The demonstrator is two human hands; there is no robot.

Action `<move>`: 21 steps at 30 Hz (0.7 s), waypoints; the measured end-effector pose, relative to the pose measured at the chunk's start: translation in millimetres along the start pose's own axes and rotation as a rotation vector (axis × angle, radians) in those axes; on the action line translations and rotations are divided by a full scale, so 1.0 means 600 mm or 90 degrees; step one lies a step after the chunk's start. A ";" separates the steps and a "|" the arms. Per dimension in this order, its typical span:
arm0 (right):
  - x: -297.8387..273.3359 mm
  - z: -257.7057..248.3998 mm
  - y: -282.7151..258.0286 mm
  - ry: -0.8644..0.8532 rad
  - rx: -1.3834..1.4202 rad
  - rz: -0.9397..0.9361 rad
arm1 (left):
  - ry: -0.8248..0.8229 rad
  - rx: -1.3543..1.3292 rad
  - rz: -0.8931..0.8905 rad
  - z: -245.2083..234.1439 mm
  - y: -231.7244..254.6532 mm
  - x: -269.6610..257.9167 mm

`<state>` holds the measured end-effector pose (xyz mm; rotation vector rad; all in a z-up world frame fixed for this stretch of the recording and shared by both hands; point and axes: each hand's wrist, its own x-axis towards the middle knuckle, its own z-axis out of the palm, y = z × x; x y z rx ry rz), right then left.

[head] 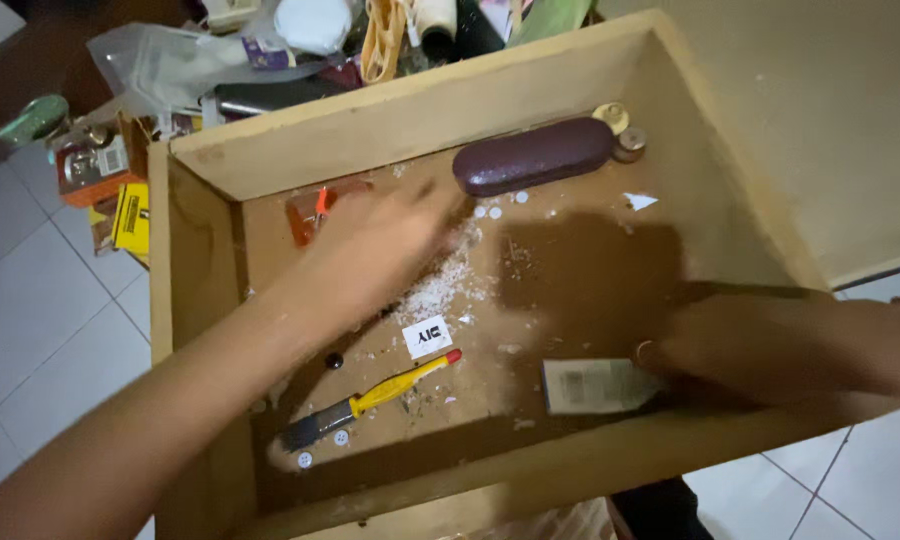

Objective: The person clears small items and debris from a wooden drawer by hand, moving boxes of staples and paper clips, picking up white circular stickers, and placing them into a small eyeglass case.

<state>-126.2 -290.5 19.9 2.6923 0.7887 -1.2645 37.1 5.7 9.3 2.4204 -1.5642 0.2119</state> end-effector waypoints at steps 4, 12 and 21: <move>-0.043 0.023 0.075 0.126 0.056 -0.016 | -0.027 0.008 -0.012 0.064 -0.015 0.154; -0.126 0.037 0.118 0.414 -0.129 0.134 | -0.113 0.097 -0.064 0.121 -0.046 0.229; -0.105 0.107 0.215 0.442 -0.261 0.159 | -0.160 0.168 -0.091 0.019 -0.041 0.215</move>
